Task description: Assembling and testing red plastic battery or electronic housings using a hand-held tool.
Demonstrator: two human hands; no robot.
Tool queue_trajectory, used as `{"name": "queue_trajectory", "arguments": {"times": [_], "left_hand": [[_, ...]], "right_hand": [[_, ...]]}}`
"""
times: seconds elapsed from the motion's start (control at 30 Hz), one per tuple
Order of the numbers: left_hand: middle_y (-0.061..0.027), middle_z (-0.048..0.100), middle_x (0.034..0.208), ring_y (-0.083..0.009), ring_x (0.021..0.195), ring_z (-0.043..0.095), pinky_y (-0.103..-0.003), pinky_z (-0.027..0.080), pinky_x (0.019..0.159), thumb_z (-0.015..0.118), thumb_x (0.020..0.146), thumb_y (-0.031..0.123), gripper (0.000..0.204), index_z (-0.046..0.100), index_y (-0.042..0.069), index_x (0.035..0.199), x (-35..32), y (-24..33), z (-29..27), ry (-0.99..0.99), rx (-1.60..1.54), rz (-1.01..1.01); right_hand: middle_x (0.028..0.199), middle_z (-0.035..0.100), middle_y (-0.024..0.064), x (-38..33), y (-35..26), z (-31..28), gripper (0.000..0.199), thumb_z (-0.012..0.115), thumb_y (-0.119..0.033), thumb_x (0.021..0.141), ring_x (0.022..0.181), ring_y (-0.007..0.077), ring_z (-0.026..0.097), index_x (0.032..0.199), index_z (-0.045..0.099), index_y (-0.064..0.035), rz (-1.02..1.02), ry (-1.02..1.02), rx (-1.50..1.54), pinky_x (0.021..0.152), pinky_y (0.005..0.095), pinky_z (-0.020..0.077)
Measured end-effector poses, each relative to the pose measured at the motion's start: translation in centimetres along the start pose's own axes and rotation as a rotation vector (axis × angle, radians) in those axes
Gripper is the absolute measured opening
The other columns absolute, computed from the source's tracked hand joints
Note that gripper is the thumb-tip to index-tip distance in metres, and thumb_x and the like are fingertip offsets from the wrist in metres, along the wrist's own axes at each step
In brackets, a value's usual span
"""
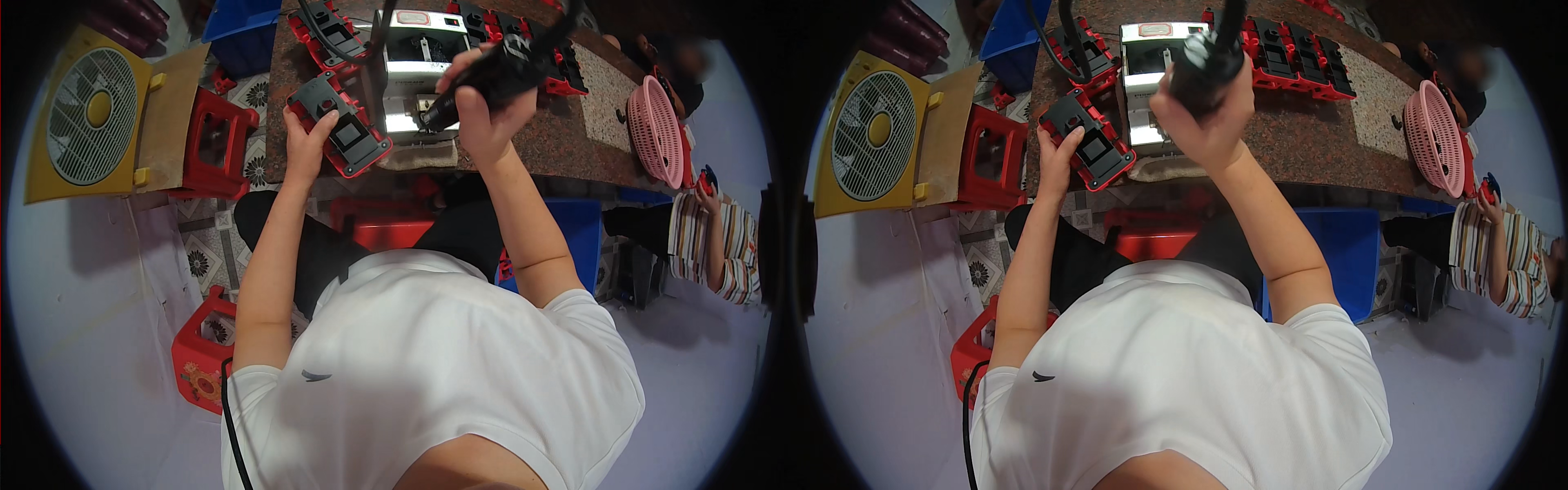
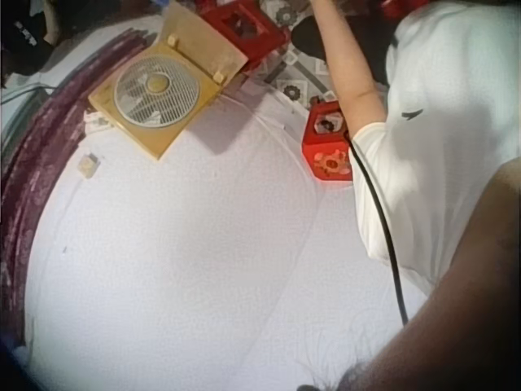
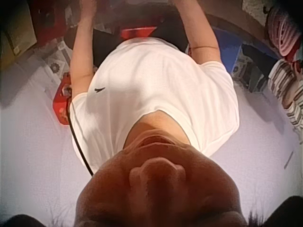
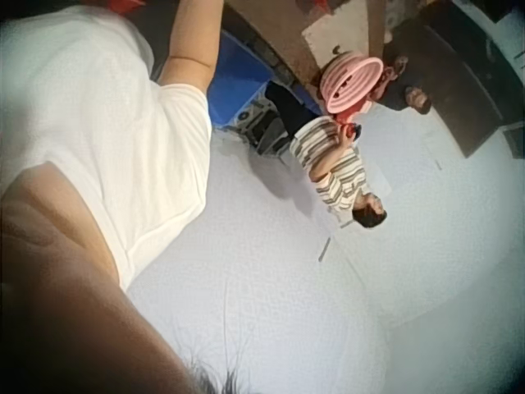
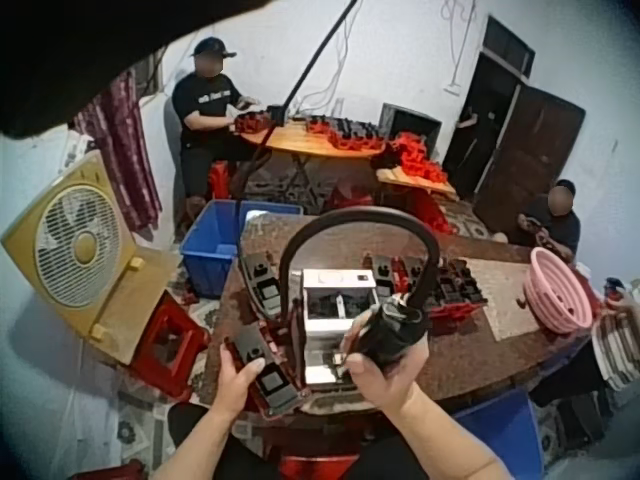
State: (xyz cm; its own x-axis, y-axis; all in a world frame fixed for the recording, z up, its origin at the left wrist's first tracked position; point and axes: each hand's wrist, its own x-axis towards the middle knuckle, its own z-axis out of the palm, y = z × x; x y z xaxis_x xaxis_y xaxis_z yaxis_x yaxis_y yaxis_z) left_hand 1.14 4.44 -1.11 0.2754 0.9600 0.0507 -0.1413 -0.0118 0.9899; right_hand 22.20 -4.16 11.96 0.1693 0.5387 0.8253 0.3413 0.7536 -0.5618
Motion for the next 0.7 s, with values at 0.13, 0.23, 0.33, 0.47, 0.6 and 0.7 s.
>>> {"name": "queue_trajectory", "arguments": {"times": [0.13, 0.23, 0.33, 0.47, 0.6, 0.7], "left_hand": [[-0.0127, 0.053, 0.118, -0.0202, 0.107, 0.054, -0.033, 0.043, 0.094, 0.070, 0.082, 0.021, 0.059, 0.036, 0.001, 0.126, -0.3, 0.5, 0.0, -0.015, -0.028, 0.008], [-0.0122, 0.053, 0.117, -0.0200, 0.107, 0.054, -0.033, 0.044, 0.093, 0.070, 0.082, 0.019, 0.059, 0.036, 0.002, 0.126, -0.1, 0.1, -0.1, -0.031, -0.039, -0.006], [-0.0120, 0.055, 0.116, -0.0196, 0.106, 0.056, -0.032, 0.044, 0.092, 0.071, 0.081, 0.018, 0.058, 0.036, 0.002, 0.125, 0.0, 0.0, 0.2, -0.025, -0.070, -0.005], [-0.0118, 0.056, 0.115, -0.0187, 0.104, 0.057, -0.032, 0.046, 0.092, 0.071, 0.081, 0.015, 0.058, 0.035, 0.003, 0.125, 0.1, -0.1, -0.4, -0.017, -0.080, 0.031], [-0.0110, 0.056, 0.115, -0.0183, 0.106, 0.057, -0.032, 0.044, 0.094, 0.070, 0.080, 0.012, 0.060, 0.033, 0.003, 0.127, 0.2, 0.4, 0.3, -0.021, -0.074, 0.011], [-0.0111, 0.055, 0.116, -0.0186, 0.108, 0.055, -0.033, 0.042, 0.097, 0.071, 0.078, 0.010, 0.065, 0.031, 0.002, 0.128, 0.0, 0.8, 0.5, -0.017, -0.126, -0.043]], "right_hand": [[0.071, 0.056, 0.0015, 3.4, 0.5, 1.6, 0.026, 0.070, -0.019, 0.085, 0.060, 0.0088, 0.055, 0.092, 0.049, -0.0043, 0.229, 0.106, -0.021, 0.054, 0.0244, 0.0441], [0.067, 0.051, -0.0010, 6.3, 1.3, 1.4, 0.027, 0.065, -0.030, 0.091, 0.055, 0.0078, 0.051, 0.087, 0.052, -0.0060, 0.541, 0.061, 0.021, 0.049, 0.0259, 0.0413], [0.065, 0.054, 0.0014, 7.7, 1.7, 1.7, 0.030, 0.064, -0.033, 0.091, 0.052, 0.0098, 0.052, 0.084, 0.050, -0.0076, 0.551, 0.082, 0.067, 0.047, 0.0256, 0.0428], [0.063, 0.055, 0.0018, 9.6, -0.8, 5.4, 0.035, 0.063, -0.039, 0.090, 0.049, 0.0119, 0.054, 0.087, 0.049, -0.0075, 0.514, 0.198, 0.273, 0.045, 0.0266, 0.0464], [0.065, 0.055, 0.0026, 9.5, 1.7, 10.2, 0.030, 0.062, -0.033, 0.093, 0.051, 0.0099, 0.053, 0.090, 0.047, -0.0070, 0.141, 0.229, 0.354, 0.046, 0.0247, 0.0442], [0.065, 0.053, 0.0006, 8.8, 2.1, 13.2, 0.029, 0.065, -0.026, 0.091, 0.054, 0.0076, 0.051, 0.094, 0.044, -0.0069, 0.086, 0.229, 0.252, 0.048, 0.0224, 0.0426]]}}
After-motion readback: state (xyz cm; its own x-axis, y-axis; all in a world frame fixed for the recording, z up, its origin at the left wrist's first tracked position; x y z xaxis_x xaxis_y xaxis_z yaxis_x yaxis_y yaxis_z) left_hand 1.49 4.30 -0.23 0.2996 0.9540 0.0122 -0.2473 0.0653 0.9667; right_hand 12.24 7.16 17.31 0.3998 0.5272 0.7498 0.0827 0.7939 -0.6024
